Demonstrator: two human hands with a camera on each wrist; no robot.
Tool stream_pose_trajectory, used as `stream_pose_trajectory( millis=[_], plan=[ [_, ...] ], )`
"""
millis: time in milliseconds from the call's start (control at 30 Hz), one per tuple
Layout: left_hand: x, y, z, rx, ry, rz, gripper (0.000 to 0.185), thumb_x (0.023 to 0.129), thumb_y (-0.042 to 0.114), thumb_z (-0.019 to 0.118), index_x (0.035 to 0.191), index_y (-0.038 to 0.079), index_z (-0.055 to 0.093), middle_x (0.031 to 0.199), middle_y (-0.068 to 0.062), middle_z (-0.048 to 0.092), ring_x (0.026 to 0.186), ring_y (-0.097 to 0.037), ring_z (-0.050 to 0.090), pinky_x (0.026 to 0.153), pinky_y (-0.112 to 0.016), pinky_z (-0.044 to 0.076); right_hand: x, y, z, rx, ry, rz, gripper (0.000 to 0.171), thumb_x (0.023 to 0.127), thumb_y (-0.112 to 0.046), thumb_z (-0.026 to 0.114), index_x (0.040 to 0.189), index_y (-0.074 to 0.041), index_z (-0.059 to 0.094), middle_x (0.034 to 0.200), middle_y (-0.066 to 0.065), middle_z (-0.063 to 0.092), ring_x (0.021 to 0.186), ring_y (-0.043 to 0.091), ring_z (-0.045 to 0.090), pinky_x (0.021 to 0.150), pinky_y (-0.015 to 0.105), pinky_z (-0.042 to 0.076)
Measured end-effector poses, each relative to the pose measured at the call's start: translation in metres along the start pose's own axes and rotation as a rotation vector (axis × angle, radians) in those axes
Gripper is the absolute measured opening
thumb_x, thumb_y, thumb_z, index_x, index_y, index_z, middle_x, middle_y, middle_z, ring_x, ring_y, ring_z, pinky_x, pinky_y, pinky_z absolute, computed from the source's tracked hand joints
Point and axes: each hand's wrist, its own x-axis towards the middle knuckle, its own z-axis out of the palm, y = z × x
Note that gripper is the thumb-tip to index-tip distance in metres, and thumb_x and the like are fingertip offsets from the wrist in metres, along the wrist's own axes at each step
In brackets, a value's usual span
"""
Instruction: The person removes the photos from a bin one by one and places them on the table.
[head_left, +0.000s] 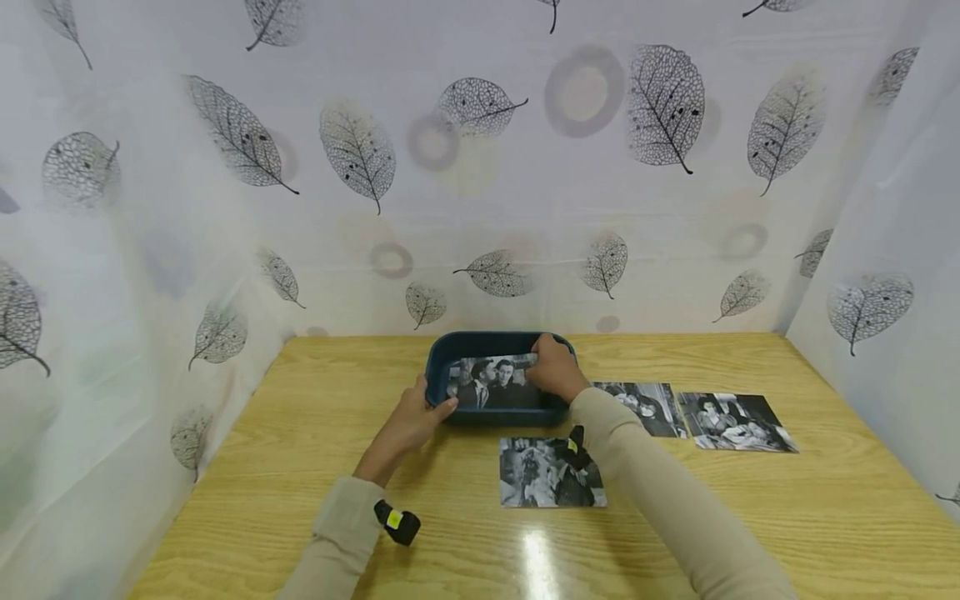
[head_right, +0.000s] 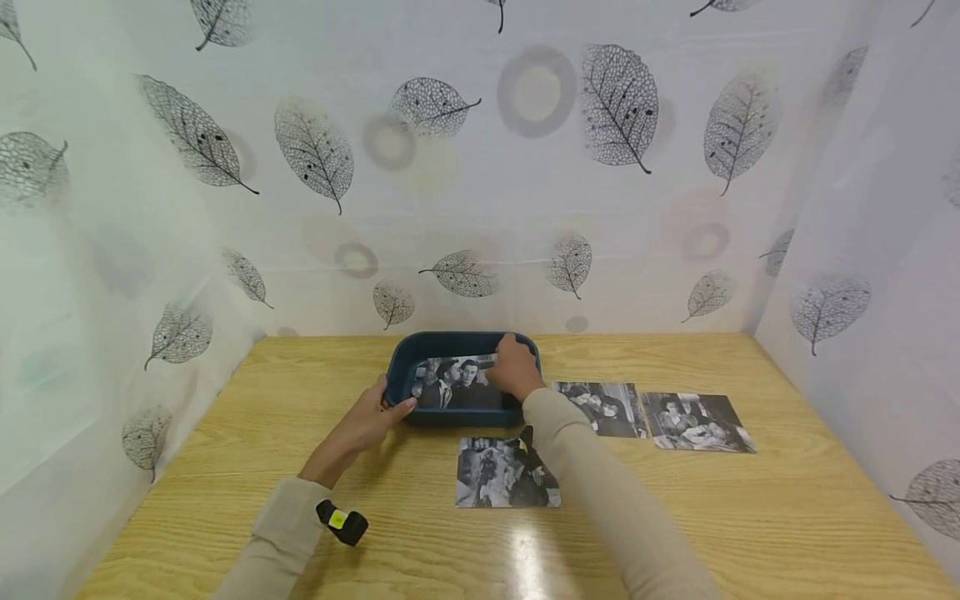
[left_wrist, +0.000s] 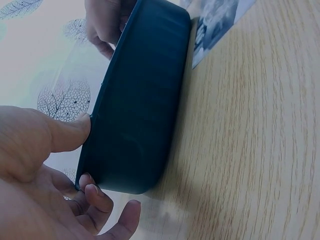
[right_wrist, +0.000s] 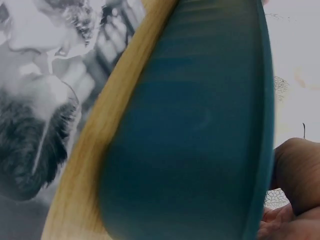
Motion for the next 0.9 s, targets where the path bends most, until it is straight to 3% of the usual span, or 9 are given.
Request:
stream_pose_trajectory(
  millis=[167,333,500,700,900],
  plan=[
    [-0.001,0.000,0.000,0.012,-0.003,-0.009,0.078,0.105,0.017,0.058,0.159,-0.008,0.006,0.160,-0.032,0.023,0.148,-0.044,0.023,0.117,-0.058,0.025,0.000,0.001,-0.005,0.019,0.064,-0.058,0.037,0.084,0.000,0.066,0.118,0.006,0.052,0.108,0.024,0.063,0.079,0.030,0.059,0.073,0.043,0.050],
    [0.000,-0.001,0.000,-0.003,0.001,0.011,0.067,0.105,0.015,0.058,0.157,-0.005,0.021,0.144,-0.028,0.046,0.138,-0.037,0.041,0.110,-0.054,0.037,-0.001,-0.001,-0.011,0.157,0.051,-0.079,0.033,0.086,0.002,0.064,0.117,0.006,0.051,0.092,0.018,0.060,0.063,0.025,0.060,0.061,0.038,0.053],
    [0.001,-0.002,0.001,-0.018,0.007,0.019,0.056,0.104,0.012,0.059,0.150,-0.003,0.032,0.124,-0.020,0.054,0.120,-0.030,0.049,0.098,-0.048,0.041,-0.008,-0.007,-0.022,0.288,0.012,-0.083,0.030,0.091,0.001,0.065,0.116,0.006,0.049,0.096,0.019,0.055,0.067,0.028,0.061,0.059,0.038,0.057],
    [0.001,-0.001,0.002,-0.034,0.002,0.019,0.060,0.104,0.012,0.059,0.153,-0.004,0.028,0.136,-0.025,0.052,0.132,-0.035,0.046,0.105,-0.053,0.039,-0.013,-0.008,-0.037,0.330,0.010,-0.037,0.032,0.095,0.000,0.066,0.122,0.005,0.049,0.107,0.024,0.055,0.075,0.032,0.065,0.069,0.044,0.060],
    [0.002,-0.001,0.002,-0.036,0.007,0.016,0.049,0.104,0.012,0.059,0.144,-0.003,0.036,0.102,-0.011,0.049,0.105,-0.027,0.050,0.089,-0.043,0.041,-0.017,-0.002,-0.057,0.368,0.022,0.001,0.036,0.096,0.001,0.066,0.127,0.006,0.048,0.105,0.021,0.054,0.075,0.026,0.064,0.070,0.042,0.060]
  ],
)
